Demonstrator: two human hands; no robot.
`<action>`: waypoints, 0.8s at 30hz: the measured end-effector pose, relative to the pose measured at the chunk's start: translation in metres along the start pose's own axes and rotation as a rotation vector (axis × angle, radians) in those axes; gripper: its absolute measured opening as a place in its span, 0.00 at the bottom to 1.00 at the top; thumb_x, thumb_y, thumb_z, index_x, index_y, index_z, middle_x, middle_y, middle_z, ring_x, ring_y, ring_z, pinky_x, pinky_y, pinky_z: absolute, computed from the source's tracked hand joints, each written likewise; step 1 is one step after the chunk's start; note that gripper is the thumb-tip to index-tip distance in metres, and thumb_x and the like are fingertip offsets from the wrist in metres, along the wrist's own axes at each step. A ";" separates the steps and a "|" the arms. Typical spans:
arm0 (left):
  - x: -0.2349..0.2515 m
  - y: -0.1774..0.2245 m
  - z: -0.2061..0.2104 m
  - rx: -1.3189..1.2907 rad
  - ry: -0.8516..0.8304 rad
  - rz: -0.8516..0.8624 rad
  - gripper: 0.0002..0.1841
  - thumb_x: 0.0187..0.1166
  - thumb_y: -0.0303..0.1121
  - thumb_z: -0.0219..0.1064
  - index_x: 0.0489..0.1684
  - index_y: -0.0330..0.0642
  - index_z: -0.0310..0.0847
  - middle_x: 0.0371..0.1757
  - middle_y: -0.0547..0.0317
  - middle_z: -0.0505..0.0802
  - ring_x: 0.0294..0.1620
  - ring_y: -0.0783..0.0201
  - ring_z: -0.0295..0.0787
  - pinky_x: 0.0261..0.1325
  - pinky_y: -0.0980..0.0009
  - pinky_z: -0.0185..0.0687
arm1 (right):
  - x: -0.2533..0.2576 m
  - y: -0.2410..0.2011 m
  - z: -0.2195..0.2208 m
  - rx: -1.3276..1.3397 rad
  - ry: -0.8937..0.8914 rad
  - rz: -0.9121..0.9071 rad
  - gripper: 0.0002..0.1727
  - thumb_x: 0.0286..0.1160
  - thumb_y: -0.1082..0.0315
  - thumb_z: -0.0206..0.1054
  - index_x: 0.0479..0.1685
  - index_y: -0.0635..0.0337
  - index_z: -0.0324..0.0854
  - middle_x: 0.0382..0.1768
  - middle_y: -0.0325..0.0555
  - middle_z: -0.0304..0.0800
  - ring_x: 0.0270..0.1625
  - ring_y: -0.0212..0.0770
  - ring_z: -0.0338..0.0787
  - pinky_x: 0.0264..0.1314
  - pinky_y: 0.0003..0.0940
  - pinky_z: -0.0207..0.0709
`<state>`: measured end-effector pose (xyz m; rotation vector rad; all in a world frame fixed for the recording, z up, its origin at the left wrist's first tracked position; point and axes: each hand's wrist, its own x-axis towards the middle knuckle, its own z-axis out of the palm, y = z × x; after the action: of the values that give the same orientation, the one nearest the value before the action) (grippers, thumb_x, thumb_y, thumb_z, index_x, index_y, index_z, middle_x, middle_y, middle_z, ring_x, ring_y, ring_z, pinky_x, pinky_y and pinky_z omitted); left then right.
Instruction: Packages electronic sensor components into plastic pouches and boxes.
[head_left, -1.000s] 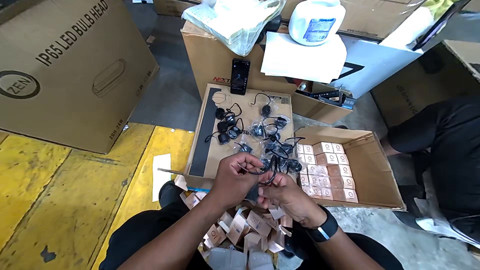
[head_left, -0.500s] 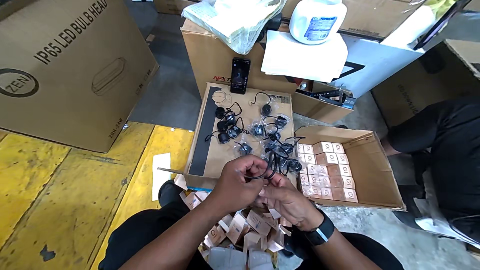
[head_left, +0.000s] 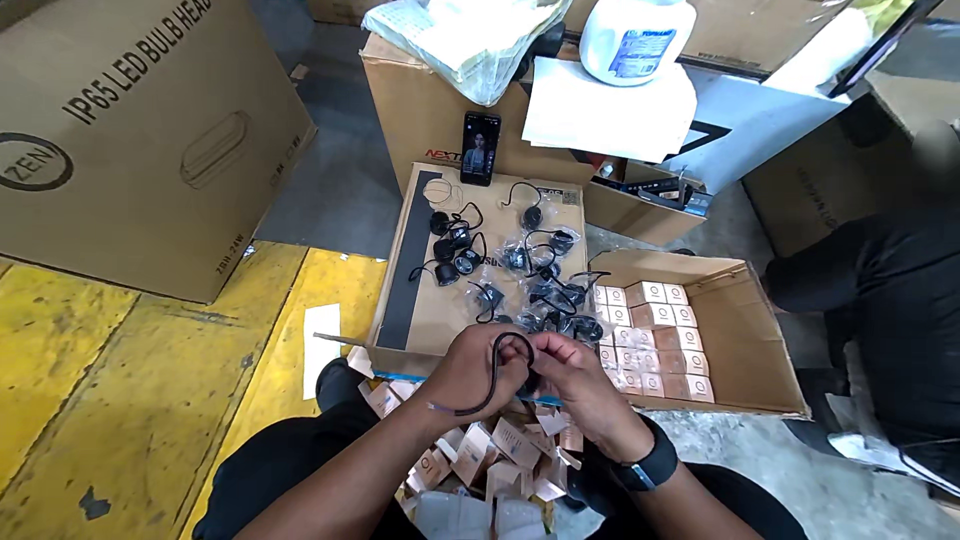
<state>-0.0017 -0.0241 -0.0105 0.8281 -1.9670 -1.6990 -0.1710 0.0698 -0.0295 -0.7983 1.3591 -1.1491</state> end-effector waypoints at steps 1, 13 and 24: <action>0.000 0.000 0.001 -0.014 0.015 0.008 0.07 0.70 0.27 0.64 0.34 0.42 0.89 0.29 0.70 0.90 0.30 0.81 0.83 0.35 0.82 0.78 | -0.001 -0.002 0.001 -0.042 0.014 -0.013 0.09 0.84 0.68 0.63 0.48 0.64 0.87 0.40 0.46 0.92 0.34 0.37 0.90 0.34 0.31 0.86; 0.003 0.004 -0.001 -0.055 0.056 -0.078 0.10 0.68 0.26 0.64 0.41 0.43 0.90 0.23 0.72 0.86 0.22 0.80 0.78 0.27 0.82 0.74 | -0.008 0.000 -0.005 -0.825 0.191 -0.397 0.12 0.86 0.60 0.61 0.48 0.54 0.88 0.42 0.36 0.89 0.39 0.27 0.88 0.44 0.26 0.85; 0.003 0.004 -0.001 -0.026 0.024 -0.091 0.15 0.67 0.26 0.65 0.50 0.44 0.90 0.19 0.72 0.82 0.19 0.79 0.75 0.24 0.81 0.71 | -0.009 -0.026 -0.013 -0.170 0.008 -0.206 0.17 0.72 0.73 0.74 0.59 0.66 0.81 0.27 0.40 0.88 0.24 0.33 0.85 0.26 0.27 0.82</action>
<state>-0.0040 -0.0260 -0.0063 0.9374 -1.9140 -1.7527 -0.1860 0.0733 -0.0036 -1.0772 1.4193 -1.2065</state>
